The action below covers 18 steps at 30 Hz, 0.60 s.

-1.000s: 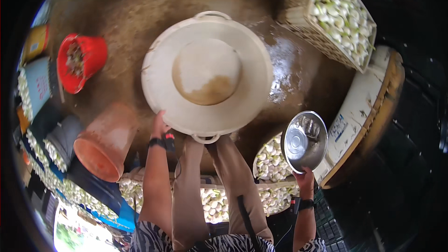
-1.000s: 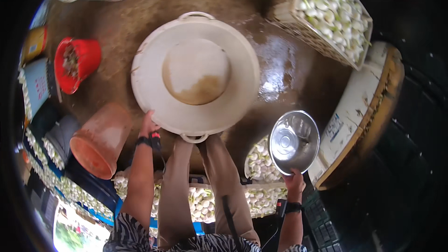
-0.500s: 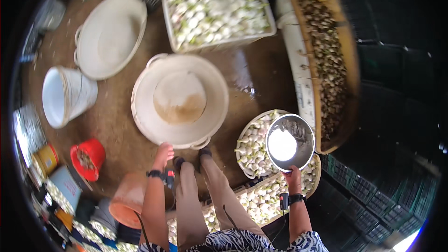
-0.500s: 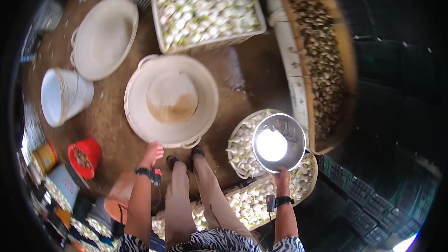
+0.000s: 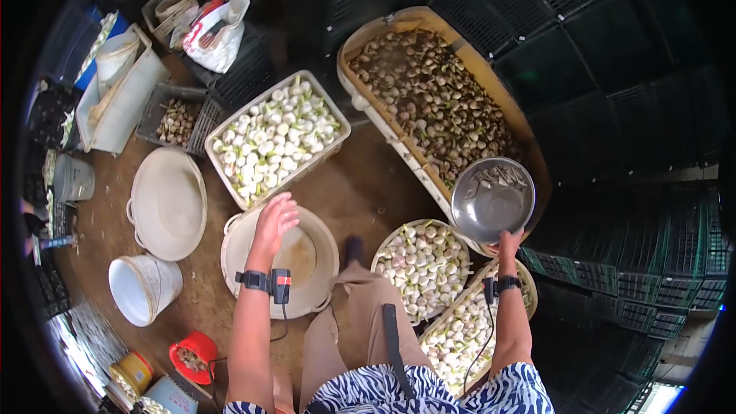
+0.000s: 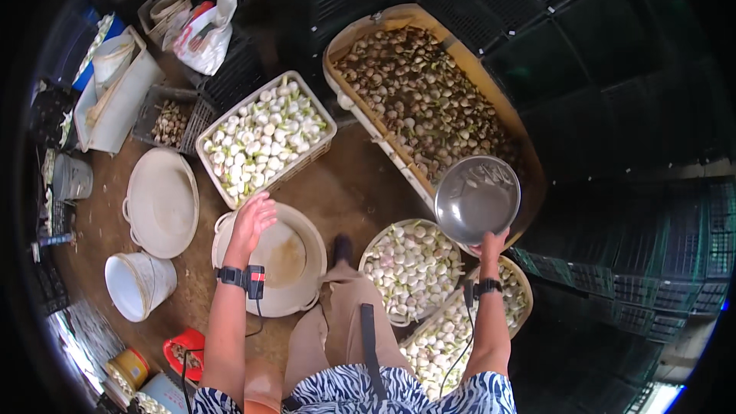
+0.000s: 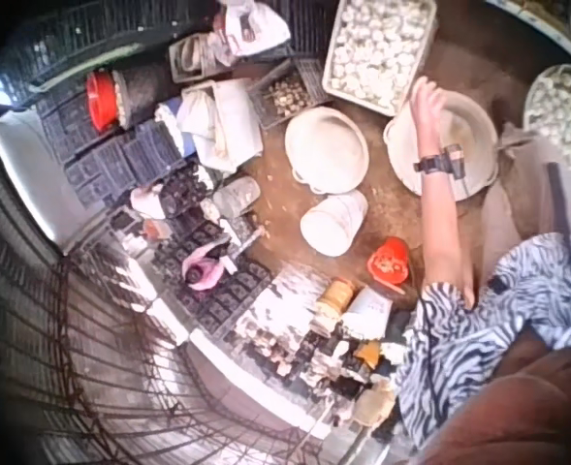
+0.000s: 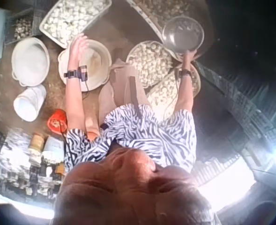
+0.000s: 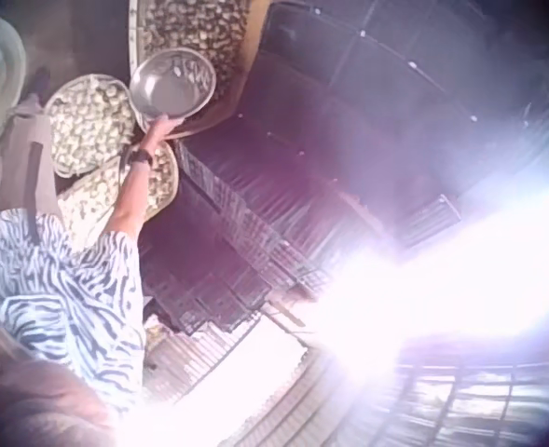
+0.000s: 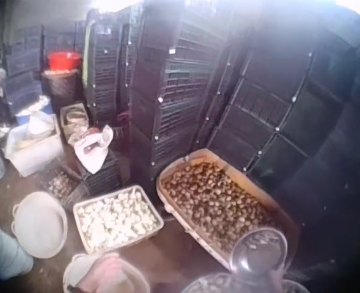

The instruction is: The person empties a bucket of garlic into a basket, picks through a bin of garlic, and scoops garlic from a tub of water into a basin. They then rinse garlic in a basket with water from a bowl and pick up individual garlic bulbs from the floor.

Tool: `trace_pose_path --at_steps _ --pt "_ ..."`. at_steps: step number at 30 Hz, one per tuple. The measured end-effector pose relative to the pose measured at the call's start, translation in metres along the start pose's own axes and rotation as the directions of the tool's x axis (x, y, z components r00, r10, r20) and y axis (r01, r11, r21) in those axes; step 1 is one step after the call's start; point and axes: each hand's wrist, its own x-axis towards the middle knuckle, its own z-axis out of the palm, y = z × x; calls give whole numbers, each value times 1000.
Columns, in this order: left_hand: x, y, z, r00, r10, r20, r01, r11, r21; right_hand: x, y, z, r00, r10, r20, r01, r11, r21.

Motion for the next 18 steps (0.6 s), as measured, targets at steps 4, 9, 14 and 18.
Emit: trace_pose_path --at_steps 4,9,14,18 --pt "77 48 91 997 -53 55 54 998 -15 90 -21 29 998 -9 -63 -12 945 -326" --pt "206 45 204 988 -93 124 88 995 46 223 -18 101 937 -342 -72 138 550 -824" --pt "408 -1 286 976 -219 6 213 956 203 347 -36 197 934 -349 -77 59 363 -930" --pt "567 -78 275 974 91 -207 98 655 749 409 2 266 979 -197 -57 23 384 -923"
